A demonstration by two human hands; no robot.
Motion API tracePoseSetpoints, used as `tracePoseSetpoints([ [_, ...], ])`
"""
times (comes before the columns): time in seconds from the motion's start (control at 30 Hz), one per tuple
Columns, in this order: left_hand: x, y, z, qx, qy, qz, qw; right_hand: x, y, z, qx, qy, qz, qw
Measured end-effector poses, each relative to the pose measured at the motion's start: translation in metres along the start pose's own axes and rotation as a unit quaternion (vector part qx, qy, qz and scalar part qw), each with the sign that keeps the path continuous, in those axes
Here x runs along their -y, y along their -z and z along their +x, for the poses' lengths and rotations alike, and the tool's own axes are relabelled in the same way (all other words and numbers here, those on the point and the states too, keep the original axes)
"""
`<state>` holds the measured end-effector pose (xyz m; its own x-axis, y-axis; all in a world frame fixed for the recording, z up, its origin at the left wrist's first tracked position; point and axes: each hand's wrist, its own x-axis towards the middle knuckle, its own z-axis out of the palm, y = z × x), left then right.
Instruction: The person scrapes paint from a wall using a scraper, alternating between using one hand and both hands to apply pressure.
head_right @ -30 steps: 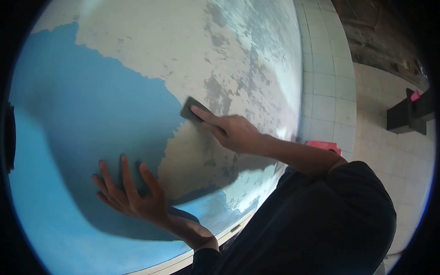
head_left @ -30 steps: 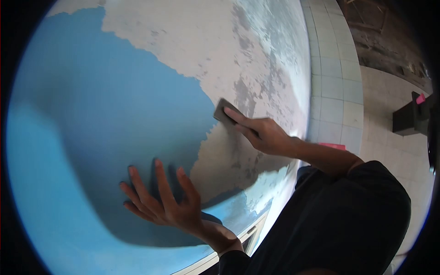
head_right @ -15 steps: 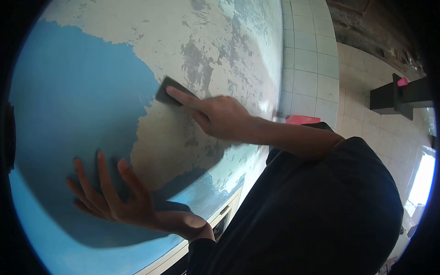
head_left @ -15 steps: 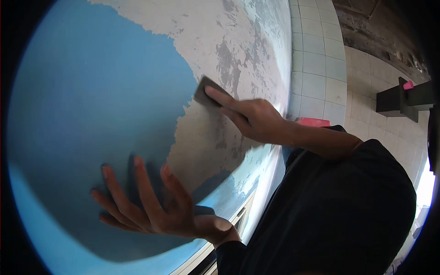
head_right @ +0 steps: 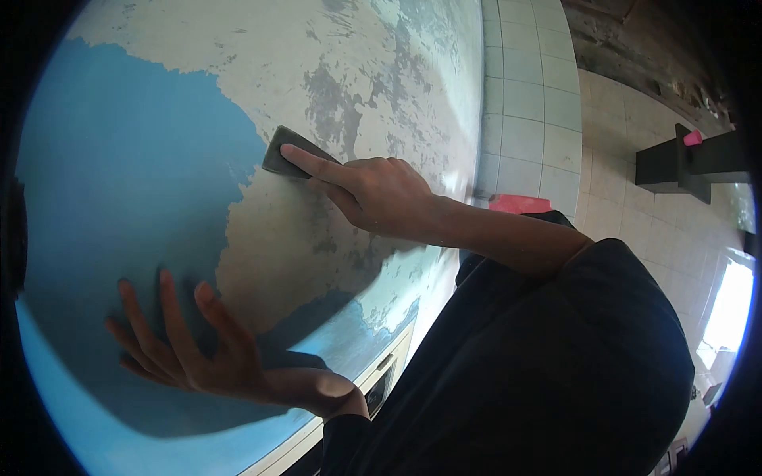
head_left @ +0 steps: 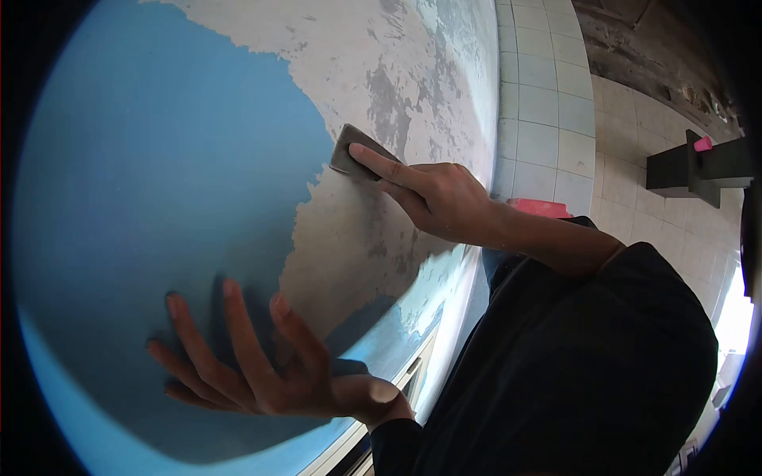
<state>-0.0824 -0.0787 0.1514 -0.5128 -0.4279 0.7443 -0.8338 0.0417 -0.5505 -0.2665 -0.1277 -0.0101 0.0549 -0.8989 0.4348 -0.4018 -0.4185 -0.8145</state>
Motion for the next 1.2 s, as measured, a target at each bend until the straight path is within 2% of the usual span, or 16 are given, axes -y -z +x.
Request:
tracePoseSetpoints([
  [0.1,0.002,0.002,-0.004,0.017,0.003,0.0,1.0,-0.001,-0.006,-0.01,-0.003,-0.004,0.038,0.999],
  [0.2,0.001,0.0,-0.002,0.006,0.002,0.001,1.0,-0.005,-0.006,-0.004,-0.003,0.007,-0.016,1.0],
  [0.3,0.0,0.001,-0.003,0.007,-0.005,-0.002,1.0,0.016,0.011,0.015,-0.002,-0.039,0.031,0.999],
  [0.5,0.001,0.001,-0.003,0.004,-0.004,-0.007,1.0,0.005,0.001,-0.003,0.012,-0.015,-0.003,1.0],
  [0.63,0.001,0.002,-0.003,0.005,-0.016,-0.01,1.0,0.011,0.004,-0.006,0.038,-0.046,0.006,0.998],
  [0.8,0.002,0.001,-0.004,0.003,-0.009,-0.012,1.0,0.006,0.001,-0.001,0.017,-0.024,-0.019,0.999],
  [0.9,0.001,0.002,-0.006,0.011,-0.014,-0.016,1.0,0.019,0.011,0.012,0.021,-0.056,-0.007,0.998],
  [1.0,0.003,0.002,-0.005,0.01,-0.016,-0.012,1.0,0.009,-0.001,-0.005,0.002,-0.003,-0.007,1.0],
  [1.1,0.003,0.0,-0.005,0.006,-0.02,-0.006,1.0,0.011,0.006,0.001,0.017,-0.023,-0.033,0.999],
  [1.2,0.003,0.002,-0.006,0.014,-0.021,-0.009,1.0,0.012,0.006,0.006,-0.005,-0.034,-0.005,0.999],
])
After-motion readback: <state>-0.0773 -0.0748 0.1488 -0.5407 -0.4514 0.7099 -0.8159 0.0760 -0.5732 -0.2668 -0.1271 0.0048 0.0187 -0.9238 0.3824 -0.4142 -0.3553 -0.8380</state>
